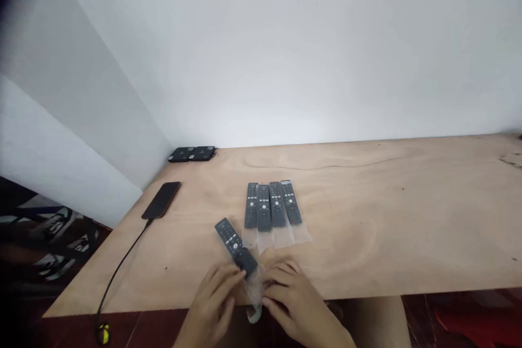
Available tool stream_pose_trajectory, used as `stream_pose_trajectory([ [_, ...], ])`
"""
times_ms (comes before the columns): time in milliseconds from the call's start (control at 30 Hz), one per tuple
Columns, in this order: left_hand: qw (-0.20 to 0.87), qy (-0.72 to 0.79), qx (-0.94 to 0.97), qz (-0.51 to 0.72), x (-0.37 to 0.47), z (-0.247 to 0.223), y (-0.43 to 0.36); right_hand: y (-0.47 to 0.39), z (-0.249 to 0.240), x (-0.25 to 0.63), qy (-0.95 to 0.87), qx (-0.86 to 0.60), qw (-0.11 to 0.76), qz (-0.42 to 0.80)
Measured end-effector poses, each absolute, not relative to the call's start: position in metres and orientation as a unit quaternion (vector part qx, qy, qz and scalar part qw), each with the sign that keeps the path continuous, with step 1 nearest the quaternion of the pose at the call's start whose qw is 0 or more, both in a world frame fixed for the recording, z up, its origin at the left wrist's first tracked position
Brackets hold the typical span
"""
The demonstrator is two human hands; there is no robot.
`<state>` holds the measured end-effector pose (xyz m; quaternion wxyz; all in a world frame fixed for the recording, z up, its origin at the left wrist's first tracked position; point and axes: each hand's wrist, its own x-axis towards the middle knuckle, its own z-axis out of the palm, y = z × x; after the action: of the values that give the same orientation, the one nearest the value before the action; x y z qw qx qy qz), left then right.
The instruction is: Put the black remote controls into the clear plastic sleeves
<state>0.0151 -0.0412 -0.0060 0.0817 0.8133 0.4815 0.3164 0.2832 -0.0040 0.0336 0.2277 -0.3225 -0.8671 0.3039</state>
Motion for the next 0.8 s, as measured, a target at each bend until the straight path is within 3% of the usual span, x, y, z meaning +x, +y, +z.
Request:
stream_pose_trajectory([
  [233,0.13,0.444,0.864,0.201,-0.008,0.04,0.017,0.007,0.03,0.311,-0.837,-0.346,0.257,0.338],
  [533,0.221,0.473,0.819,0.236,-0.003,0.022,0.007,0.017,0.007,0.347,-0.745,-0.464,0.361,0.315],
  [800,0.222,0.485,0.801,0.272,0.007,0.023,0.005,0.002,0.005,0.325,-0.671,-0.49,0.426,0.358],
])
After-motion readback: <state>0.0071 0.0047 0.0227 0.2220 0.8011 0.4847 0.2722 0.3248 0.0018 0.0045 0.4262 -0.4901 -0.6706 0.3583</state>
